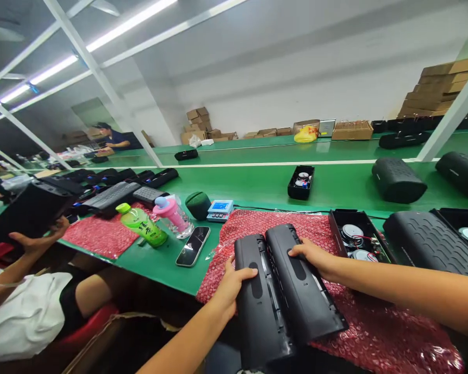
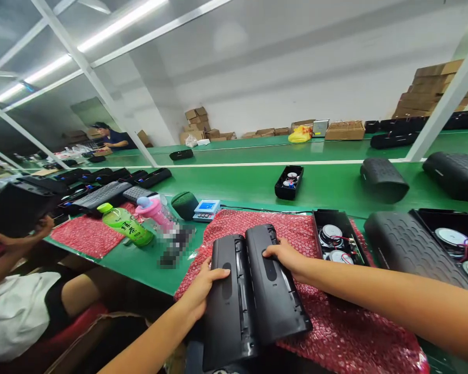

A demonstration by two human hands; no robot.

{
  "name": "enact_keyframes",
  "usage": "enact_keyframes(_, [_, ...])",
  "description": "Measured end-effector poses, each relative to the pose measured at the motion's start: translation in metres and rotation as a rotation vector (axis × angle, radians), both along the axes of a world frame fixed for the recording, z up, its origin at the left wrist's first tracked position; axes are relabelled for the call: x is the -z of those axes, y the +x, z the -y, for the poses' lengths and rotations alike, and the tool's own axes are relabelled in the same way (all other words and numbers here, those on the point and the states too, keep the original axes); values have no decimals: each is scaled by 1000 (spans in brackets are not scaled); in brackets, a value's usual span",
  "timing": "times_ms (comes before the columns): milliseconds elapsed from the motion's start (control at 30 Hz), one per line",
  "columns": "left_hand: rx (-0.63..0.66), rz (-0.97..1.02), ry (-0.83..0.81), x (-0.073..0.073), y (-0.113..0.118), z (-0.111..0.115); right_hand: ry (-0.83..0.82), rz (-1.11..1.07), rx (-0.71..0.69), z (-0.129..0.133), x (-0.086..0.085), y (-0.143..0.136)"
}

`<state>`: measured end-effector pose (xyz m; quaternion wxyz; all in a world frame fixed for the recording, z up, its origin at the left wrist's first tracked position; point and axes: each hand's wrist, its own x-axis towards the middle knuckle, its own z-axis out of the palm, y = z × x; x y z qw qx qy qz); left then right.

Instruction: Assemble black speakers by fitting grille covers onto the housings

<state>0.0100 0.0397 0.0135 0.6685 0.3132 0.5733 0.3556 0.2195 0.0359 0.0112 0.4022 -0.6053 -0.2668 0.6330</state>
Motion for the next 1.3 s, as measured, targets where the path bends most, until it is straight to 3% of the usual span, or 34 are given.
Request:
enact_keyframes(633, [-82,82,-27,4,5,3,-41,-120,74,7,3,-4])
enact_keyframes(1300, [-65,29,-5,2,6,3,-50,-155,113,6,1,-1])
